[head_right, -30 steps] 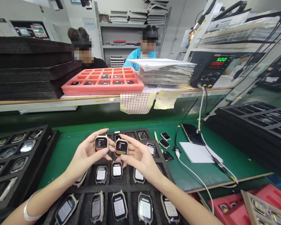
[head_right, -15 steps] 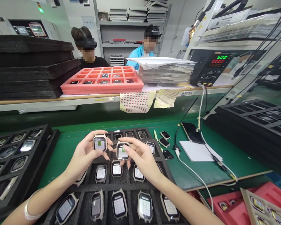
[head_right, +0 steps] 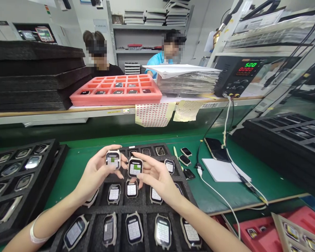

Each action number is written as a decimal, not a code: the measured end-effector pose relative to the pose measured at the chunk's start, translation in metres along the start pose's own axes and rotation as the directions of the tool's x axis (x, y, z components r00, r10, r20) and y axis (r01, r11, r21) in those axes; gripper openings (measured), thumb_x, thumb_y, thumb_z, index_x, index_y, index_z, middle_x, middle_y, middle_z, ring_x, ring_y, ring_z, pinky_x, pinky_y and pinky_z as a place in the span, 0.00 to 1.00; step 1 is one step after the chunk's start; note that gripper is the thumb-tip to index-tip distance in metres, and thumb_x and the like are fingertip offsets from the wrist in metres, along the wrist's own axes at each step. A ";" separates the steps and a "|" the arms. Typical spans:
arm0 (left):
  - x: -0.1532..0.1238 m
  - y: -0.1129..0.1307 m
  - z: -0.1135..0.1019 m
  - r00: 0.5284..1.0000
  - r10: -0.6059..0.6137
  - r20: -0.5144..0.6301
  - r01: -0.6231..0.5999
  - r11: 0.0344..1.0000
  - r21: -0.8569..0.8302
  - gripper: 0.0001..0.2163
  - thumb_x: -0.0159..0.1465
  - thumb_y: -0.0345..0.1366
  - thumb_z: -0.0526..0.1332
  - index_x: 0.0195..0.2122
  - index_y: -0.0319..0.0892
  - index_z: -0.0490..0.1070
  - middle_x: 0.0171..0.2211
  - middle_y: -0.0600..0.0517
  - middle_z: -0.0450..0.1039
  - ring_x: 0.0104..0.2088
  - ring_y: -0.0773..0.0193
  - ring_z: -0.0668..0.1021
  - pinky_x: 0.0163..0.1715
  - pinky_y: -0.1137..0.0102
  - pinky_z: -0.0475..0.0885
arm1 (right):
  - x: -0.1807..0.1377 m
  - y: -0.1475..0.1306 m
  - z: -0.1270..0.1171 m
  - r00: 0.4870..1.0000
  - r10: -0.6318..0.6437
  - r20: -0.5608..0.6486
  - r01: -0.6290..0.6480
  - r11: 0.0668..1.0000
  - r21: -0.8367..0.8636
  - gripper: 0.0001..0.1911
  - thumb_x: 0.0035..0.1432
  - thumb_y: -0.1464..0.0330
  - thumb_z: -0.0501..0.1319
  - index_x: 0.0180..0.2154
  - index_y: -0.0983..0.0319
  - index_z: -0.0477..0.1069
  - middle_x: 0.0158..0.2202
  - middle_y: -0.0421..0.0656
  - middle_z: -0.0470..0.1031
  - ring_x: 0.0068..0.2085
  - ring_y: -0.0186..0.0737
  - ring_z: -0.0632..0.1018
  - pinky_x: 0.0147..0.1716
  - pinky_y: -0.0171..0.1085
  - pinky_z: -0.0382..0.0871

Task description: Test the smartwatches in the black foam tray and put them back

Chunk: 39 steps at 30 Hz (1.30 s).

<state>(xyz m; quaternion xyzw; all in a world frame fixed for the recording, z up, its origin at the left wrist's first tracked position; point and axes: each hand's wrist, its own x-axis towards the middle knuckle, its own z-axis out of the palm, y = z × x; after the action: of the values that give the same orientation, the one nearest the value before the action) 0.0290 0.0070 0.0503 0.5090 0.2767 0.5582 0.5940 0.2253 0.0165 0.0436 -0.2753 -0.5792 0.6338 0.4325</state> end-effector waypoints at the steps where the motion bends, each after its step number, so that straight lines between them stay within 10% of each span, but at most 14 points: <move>1: -0.001 0.000 0.000 1.000 0.003 0.013 -0.003 1.000 -0.018 0.20 0.59 0.25 0.60 0.52 0.41 0.62 0.42 0.46 0.72 0.40 0.59 0.77 0.33 0.68 0.78 | 0.000 -0.001 0.001 1.000 -0.008 -0.011 0.008 1.000 -0.013 0.24 0.56 0.73 0.62 0.55 0.59 0.66 0.36 0.44 0.78 0.32 0.39 0.80 0.25 0.33 0.73; 8: -0.003 0.002 0.001 0.999 -0.013 0.049 0.015 0.999 -0.040 0.24 0.56 0.22 0.59 0.54 0.41 0.60 0.45 0.43 0.71 0.45 0.53 0.77 0.35 0.67 0.77 | 0.003 -0.001 0.003 0.988 -0.009 -0.152 -0.010 0.992 -0.124 0.14 0.59 0.67 0.62 0.48 0.62 0.72 0.24 0.40 0.76 0.23 0.37 0.78 0.17 0.30 0.69; 24: -0.006 0.002 -0.004 0.997 -0.076 0.034 0.076 0.997 -0.008 0.25 0.60 0.26 0.63 0.56 0.42 0.58 0.43 0.46 0.71 0.41 0.60 0.76 0.38 0.66 0.78 | 0.002 -0.003 0.004 0.999 0.007 -0.036 -0.009 0.998 -0.061 0.25 0.54 0.73 0.66 0.54 0.57 0.66 0.36 0.42 0.78 0.31 0.36 0.79 0.25 0.31 0.74; 33: -0.002 -0.007 -0.014 0.995 -0.095 -0.015 0.095 0.995 0.019 0.26 0.59 0.31 0.66 0.57 0.42 0.59 0.43 0.47 0.70 0.39 0.60 0.77 0.36 0.66 0.78 | 0.021 0.010 -0.007 0.995 0.005 0.099 0.016 0.976 -0.217 0.33 0.53 0.71 0.66 0.59 0.58 0.58 0.49 0.48 0.75 0.46 0.44 0.79 0.47 0.45 0.74; 39: 0.000 -0.024 -0.034 0.988 -0.153 0.027 0.152 0.987 0.047 0.34 0.58 0.32 0.66 0.61 0.48 0.49 0.45 0.48 0.65 0.45 0.57 0.76 0.44 0.59 0.75 | 0.045 0.024 -0.020 0.979 0.034 0.201 0.131 0.653 -0.746 0.27 0.55 0.74 0.62 0.55 0.63 0.60 0.33 0.42 0.76 0.30 0.39 0.78 0.30 0.38 0.74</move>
<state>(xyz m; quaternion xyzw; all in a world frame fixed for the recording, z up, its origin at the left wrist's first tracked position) 0.0074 0.0204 0.0175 0.5080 0.3182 0.4969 0.6275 0.2152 0.0667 0.0241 -0.3504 -0.8371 0.3476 0.2360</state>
